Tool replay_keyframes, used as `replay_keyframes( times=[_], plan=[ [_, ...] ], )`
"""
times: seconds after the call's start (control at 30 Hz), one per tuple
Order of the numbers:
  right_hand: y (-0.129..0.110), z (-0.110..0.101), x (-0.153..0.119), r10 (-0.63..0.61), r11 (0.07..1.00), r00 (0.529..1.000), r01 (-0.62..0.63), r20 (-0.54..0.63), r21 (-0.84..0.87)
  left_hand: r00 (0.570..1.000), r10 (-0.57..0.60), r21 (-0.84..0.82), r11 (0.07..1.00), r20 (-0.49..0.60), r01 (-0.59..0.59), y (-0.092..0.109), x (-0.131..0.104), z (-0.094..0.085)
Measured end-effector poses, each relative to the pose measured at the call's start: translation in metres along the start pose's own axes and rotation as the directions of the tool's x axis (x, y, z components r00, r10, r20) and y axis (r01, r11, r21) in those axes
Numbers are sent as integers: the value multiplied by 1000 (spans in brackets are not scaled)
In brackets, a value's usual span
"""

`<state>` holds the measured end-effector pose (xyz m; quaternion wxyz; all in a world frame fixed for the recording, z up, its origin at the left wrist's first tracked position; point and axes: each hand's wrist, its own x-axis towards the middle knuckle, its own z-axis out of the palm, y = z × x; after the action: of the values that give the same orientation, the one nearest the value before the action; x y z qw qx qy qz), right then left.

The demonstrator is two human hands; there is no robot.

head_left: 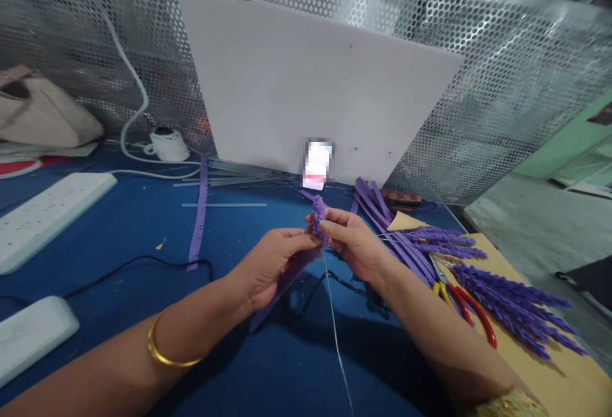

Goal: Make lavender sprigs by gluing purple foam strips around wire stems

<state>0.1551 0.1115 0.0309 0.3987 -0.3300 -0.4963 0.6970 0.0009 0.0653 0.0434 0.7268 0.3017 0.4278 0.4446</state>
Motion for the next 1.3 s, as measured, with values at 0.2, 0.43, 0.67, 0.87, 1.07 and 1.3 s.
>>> replay_keyframes(
  times=[0.2, 0.43, 0.67, 0.87, 1.07, 1.3],
  plan=[
    [-6, -7, 0, -26, 997, 990, 15, 137, 81, 999, 28, -38, 999, -25, -29, 8, 0, -2],
    [0, -9, 5, -53, 996, 990, 42, 134, 85, 1000, 15, -32, 999, 15, -15, 8, -2, 0],
    [-1, -14, 5, -55, 996, 993, 47, 109, 71, 998, -7, 45, 999, 58, 4, 8, -1, -3],
    [-10, -17, 3, -62, 997, 994, 57, 94, 54, 996, -46, 133, 990, 74, 36, 10, 3, -7],
    [-10, -18, 3, -27, 998, 995, 21, 100, 54, 998, -27, 196, 980, 55, 16, 8, 5, -8],
    [-16, -18, -1, 16, 999, 992, -12, 123, -34, 998, 48, 206, 977, 32, -53, 5, 4, -7]
  ],
)
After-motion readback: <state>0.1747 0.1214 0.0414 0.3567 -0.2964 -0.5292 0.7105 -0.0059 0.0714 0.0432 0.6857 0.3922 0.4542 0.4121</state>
